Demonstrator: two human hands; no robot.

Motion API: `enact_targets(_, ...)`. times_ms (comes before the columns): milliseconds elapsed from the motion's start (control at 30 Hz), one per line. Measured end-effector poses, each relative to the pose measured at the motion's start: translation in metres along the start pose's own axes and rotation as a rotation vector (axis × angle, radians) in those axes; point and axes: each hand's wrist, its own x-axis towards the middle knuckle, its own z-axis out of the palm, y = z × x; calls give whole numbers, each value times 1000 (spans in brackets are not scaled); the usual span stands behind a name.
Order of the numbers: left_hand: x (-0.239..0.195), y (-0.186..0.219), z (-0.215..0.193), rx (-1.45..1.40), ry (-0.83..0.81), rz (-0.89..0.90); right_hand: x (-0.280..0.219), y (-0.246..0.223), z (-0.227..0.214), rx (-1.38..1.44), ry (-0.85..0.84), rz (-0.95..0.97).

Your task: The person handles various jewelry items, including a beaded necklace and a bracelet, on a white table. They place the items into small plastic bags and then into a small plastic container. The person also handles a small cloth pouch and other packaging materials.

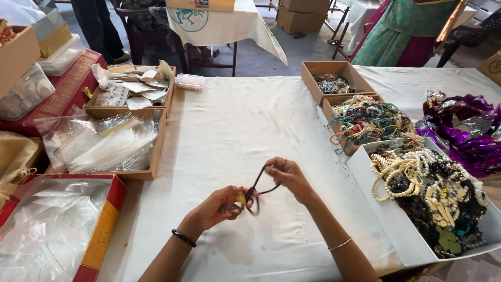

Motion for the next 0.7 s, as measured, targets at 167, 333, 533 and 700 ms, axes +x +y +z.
enact_targets(167, 13, -8, -30, -194, -97, 124, 14, 15, -34, 59, 237, -14)
enact_targets(333, 7, 1, -30, -278, 62, 319, 12, 9, -18, -33, 259, 21)
enact_targets(533, -10, 22, 13, -199, 137, 250, -8, -8, 15, -249, -103, -119)
enact_targets(700, -10, 7, 11, 23, -169, -8, -6, -4, 12, -294, 20, -214)
